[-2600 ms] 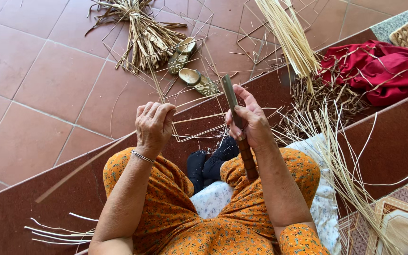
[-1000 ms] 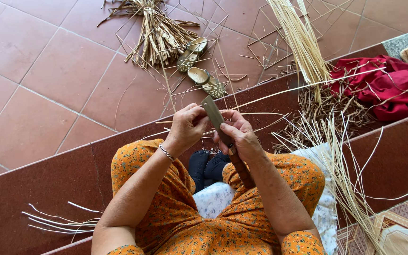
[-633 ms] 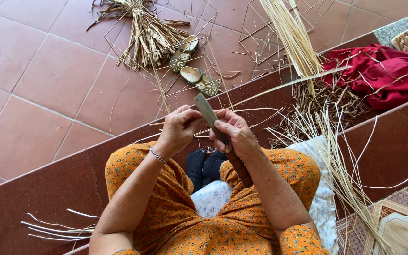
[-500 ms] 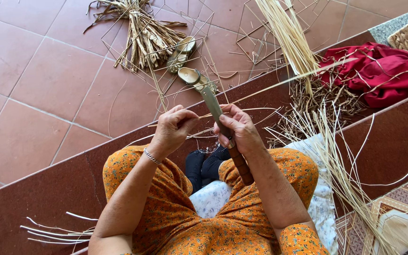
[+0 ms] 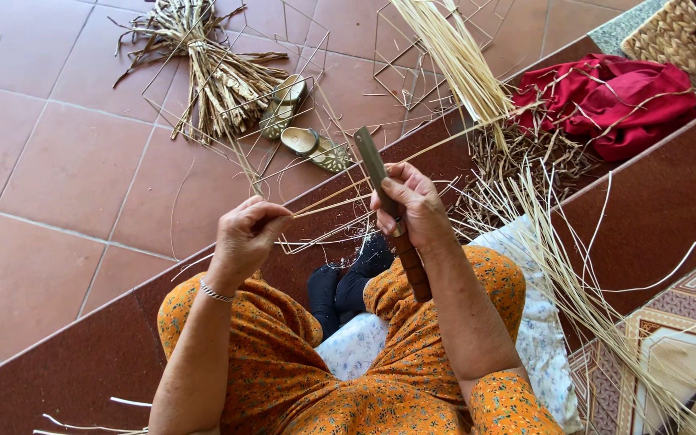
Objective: The person sits on a tiled floor and uses a knife to split long bamboo strips into thinner strands. The person holds the bamboo with one hand and shaves off thin layers with the other, producing fine strips that fall onto the floor.
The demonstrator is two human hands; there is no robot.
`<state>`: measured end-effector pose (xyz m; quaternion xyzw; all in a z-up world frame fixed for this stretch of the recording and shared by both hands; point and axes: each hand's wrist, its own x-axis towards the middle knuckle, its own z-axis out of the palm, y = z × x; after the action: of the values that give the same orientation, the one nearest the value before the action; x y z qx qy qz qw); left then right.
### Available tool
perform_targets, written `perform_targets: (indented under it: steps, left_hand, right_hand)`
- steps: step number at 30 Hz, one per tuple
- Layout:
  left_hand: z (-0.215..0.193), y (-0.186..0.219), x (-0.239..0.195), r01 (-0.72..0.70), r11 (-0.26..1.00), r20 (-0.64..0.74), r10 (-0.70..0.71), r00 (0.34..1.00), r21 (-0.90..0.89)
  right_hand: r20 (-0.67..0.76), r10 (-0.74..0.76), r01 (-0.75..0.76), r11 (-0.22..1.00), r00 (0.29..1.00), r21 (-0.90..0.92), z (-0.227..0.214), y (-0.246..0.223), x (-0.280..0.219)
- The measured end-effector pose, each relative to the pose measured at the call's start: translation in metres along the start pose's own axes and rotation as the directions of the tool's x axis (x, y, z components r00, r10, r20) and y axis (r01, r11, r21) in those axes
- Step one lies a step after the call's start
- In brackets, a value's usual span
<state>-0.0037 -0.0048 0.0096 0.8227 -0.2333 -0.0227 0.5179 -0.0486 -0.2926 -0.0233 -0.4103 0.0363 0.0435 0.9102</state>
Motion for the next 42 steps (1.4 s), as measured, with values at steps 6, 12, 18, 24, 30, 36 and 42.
perform_targets:
  steps: [6, 12, 18, 24, 30, 36, 42]
  left_hand:
    - [-0.016, -0.007, -0.002, 0.001, 1.0, 0.011, -0.002, 1.0, 0.026]
    - [-0.033, -0.019, -0.006, -0.002, 0.999, 0.03, 0.0, 1.0, 0.054]
    - [-0.053, -0.021, -0.007, 0.087, 0.995, 0.061, -0.091, 0.994, 0.057]
    - [-0.011, -0.005, -0.002, 0.19, 0.981, 0.167, -0.181, 0.969, -0.044]
    - [0.006, -0.003, 0.003, -0.066, 0.998, 0.155, 0.065, 0.986, 0.002]
    - [-0.008, -0.008, 0.0, 0.032, 0.999, 0.186, -0.033, 0.982, 0.011]
    - [-0.026, -0.013, -0.004, 0.02, 0.998, 0.156, -0.01, 0.988, -0.061]
  right_hand:
    - [-0.007, -0.052, 0.052, 0.998, 0.999, 0.037, -0.008, -0.009, 0.002]
    - [-0.039, -0.097, 0.098, 0.995, 0.994, 0.027, -0.018, -0.017, 0.0]
    - [-0.077, -0.147, 0.148, 0.989, 0.986, 0.004, -0.022, -0.028, -0.001]
    - [-0.039, -0.004, -0.002, 0.991, 0.999, -0.132, 0.016, 0.012, -0.006]
    - [0.065, 0.07, -0.065, 0.995, 0.995, -0.071, 0.027, 0.026, -0.008]
    - [0.032, -0.016, 0.017, 0.999, 0.999, -0.033, 0.014, 0.004, -0.005]
    - [-0.084, -0.029, 0.022, 0.996, 0.996, -0.082, 0.002, -0.017, -0.008]
